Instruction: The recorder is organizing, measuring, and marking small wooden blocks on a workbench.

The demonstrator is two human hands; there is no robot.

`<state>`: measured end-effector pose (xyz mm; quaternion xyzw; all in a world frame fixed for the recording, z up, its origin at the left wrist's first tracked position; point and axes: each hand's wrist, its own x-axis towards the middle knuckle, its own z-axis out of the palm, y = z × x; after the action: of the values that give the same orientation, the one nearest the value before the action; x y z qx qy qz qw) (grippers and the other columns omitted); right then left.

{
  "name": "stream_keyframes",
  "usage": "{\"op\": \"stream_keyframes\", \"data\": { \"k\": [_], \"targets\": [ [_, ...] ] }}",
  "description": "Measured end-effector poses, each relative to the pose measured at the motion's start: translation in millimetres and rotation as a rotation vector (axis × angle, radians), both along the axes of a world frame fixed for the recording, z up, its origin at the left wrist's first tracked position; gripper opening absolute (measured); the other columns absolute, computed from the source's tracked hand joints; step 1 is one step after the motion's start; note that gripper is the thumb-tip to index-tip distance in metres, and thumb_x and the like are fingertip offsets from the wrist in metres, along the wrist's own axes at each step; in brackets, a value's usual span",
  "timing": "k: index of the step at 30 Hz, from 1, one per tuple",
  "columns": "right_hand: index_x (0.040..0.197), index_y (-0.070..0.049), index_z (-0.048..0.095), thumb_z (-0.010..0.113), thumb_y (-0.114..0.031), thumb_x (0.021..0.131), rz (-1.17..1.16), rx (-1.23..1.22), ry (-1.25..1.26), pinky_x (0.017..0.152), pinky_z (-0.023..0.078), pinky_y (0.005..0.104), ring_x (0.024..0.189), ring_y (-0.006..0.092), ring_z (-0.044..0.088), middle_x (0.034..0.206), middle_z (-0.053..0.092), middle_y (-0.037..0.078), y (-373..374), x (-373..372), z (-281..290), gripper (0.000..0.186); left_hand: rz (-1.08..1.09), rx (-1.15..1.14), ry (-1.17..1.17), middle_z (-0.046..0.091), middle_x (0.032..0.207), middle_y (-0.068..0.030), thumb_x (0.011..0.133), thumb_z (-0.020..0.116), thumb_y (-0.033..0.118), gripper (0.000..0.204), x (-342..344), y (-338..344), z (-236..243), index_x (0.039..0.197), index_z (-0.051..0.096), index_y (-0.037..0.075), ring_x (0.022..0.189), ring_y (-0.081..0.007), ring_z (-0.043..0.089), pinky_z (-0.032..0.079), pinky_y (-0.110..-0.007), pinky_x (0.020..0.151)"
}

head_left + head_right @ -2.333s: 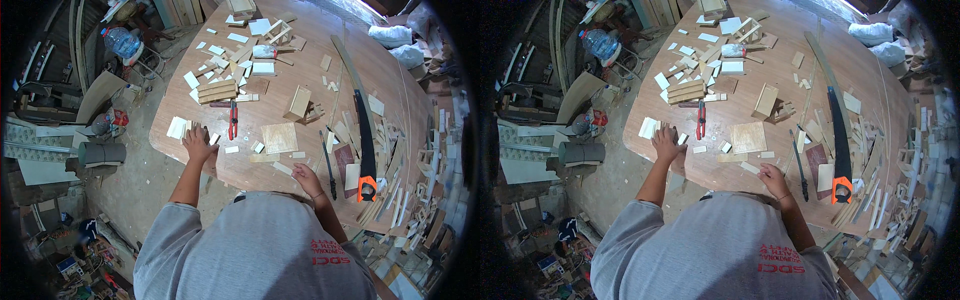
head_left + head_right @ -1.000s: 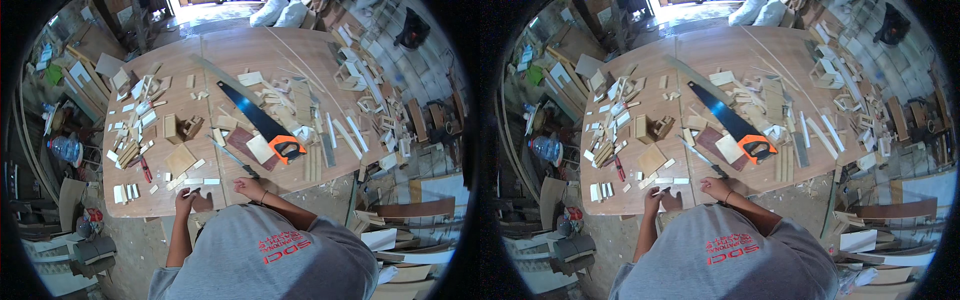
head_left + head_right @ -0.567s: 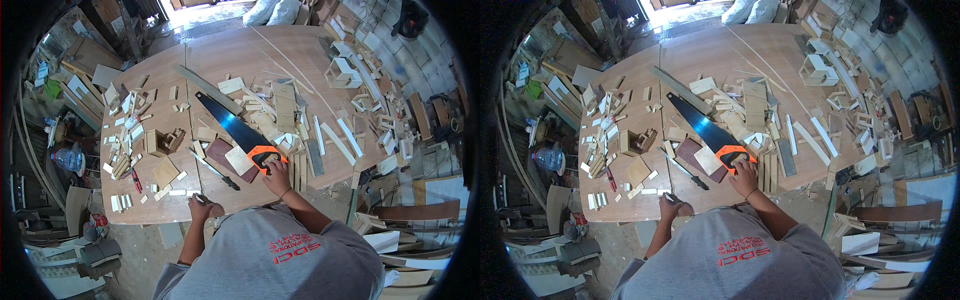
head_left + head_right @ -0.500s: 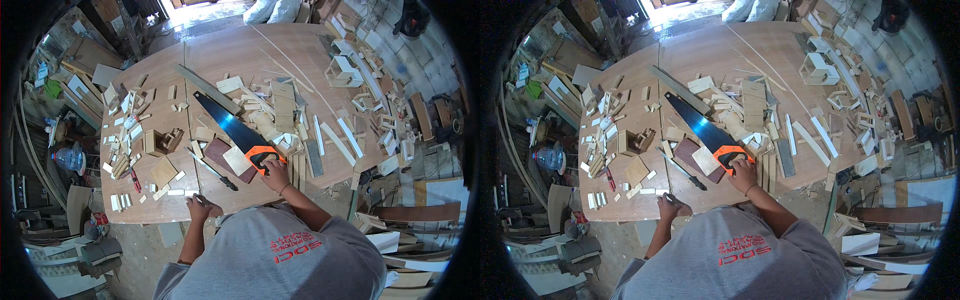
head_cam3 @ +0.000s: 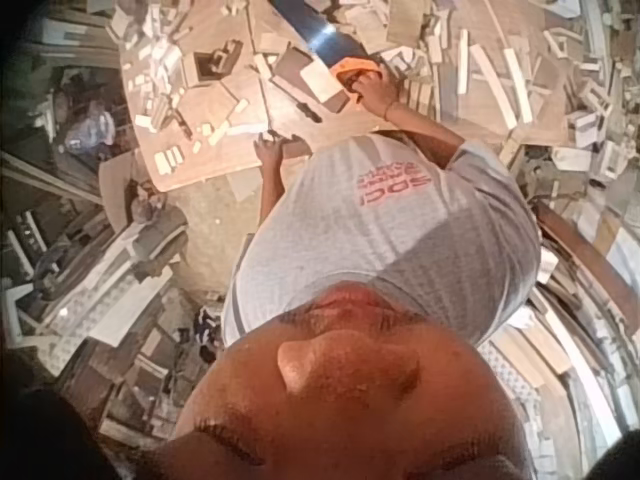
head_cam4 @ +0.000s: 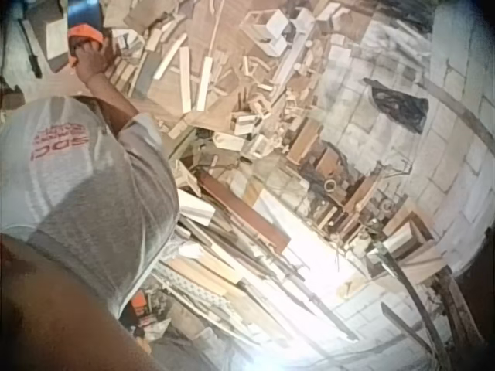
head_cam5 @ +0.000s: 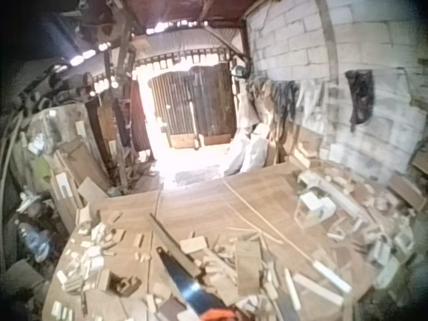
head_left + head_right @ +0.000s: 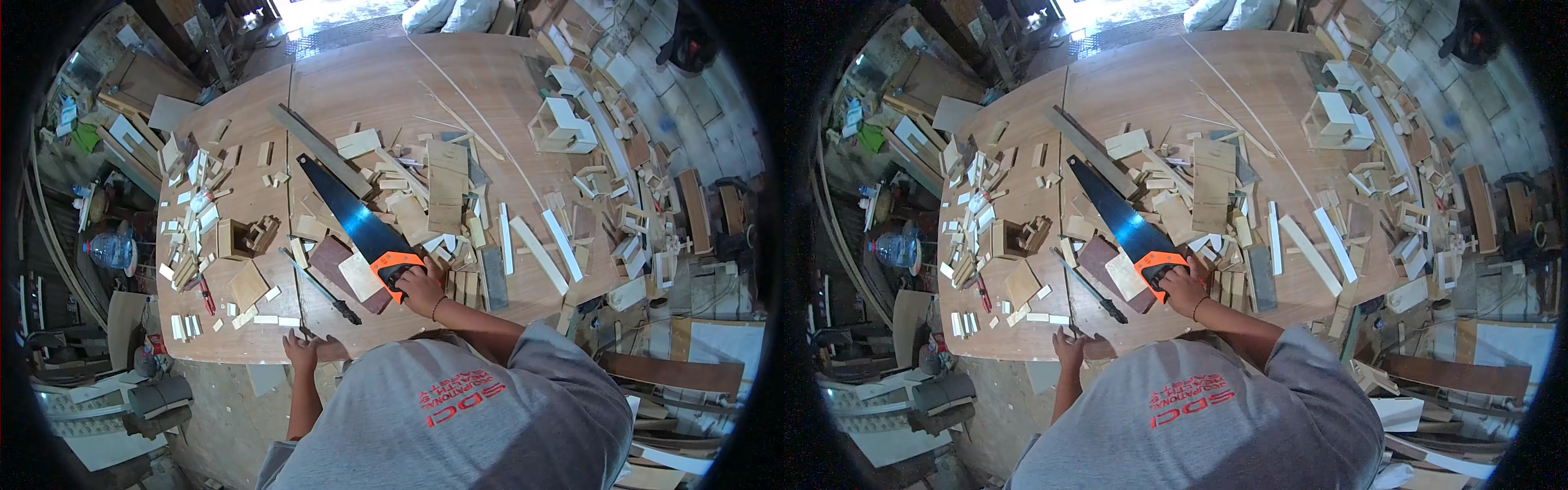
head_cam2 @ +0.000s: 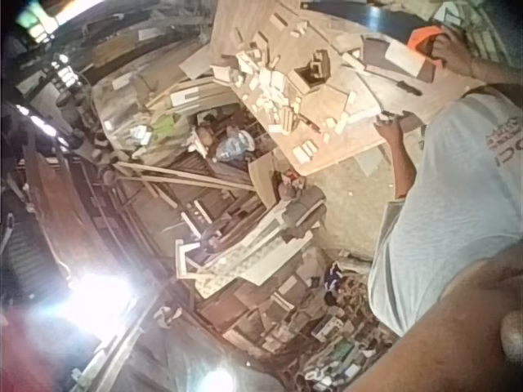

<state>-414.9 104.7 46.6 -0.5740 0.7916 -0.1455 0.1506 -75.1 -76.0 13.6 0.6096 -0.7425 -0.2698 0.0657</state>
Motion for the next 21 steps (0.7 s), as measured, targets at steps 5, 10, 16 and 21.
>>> {"op": "stream_keyframes", "data": {
  "k": [5, 10, 16, 21],
  "targets": [
    [0.116, -0.016, 0.057, 0.061, -0.021, 0.074, 0.081, -0.29, -0.182, 0.107, 0.016, 0.0559, 0.111, 0.0267, 0.046, 0.114, 0.052, 0.006, 3, -25, 22, 0.042, -0.03, 0.092, -0.043, 0.031, 0.137, -0.0312, 0.066, 0.077, 0.03, 0.081, -2, -3, 13, 0.132, 0.041, 0.0, 0.128, -0.0421, 0.033, 0.031, -0.042, 0.105],
    [0.113, -0.015, 0.061, 0.062, -0.034, 0.078, -0.252, -0.359, 0.066, 0.107, 0.018, 0.0547, 0.12, 0.0322, 0.037, 0.121, 0.048, 0.012, -23, -88, 31, 0.04, 0.018, 0.338, 0.099, 0.037, 0.133, -0.0304, 0.071, 0.074, 0.03, 0.072, 8, -9, -1, 0.128, 0.046, -0.002, 0.126, -0.0413, 0.036, 0.033, -0.04, 0.104],
    [0.099, -0.011, 0.067, 0.063, -0.031, 0.075, -0.459, 0.025, 0.179, 0.107, 0.018, 0.0553, 0.125, 0.0346, 0.034, 0.126, 0.046, 0.013, -16, -165, 36, 0.031, -0.111, 0.329, -0.109, 0.024, 0.14, -0.0354, 0.07, 0.075, 0.032, 0.072, -6, 11, 17, 0.127, 0.048, -0.003, 0.131, -0.0436, 0.028, 0.03, -0.04, 0.107],
    [0.105, -0.015, 0.065, 0.063, -0.026, 0.073, -0.792, 0.072, 0.296, 0.105, 0.021, 0.0546, 0.125, 0.032, 0.034, 0.126, 0.049, 0.01, 17, -211, 22, 0.033, -0.112, 0.289, -0.113, 0.017, 0.143, -0.0352, 0.068, 0.076, 0.033, 0.072, -5, 13, 18, 0.126, 0.049, -0.002, 0.133, -0.0434, 0.024, 0.028, -0.038, 0.108]
  ]
}}
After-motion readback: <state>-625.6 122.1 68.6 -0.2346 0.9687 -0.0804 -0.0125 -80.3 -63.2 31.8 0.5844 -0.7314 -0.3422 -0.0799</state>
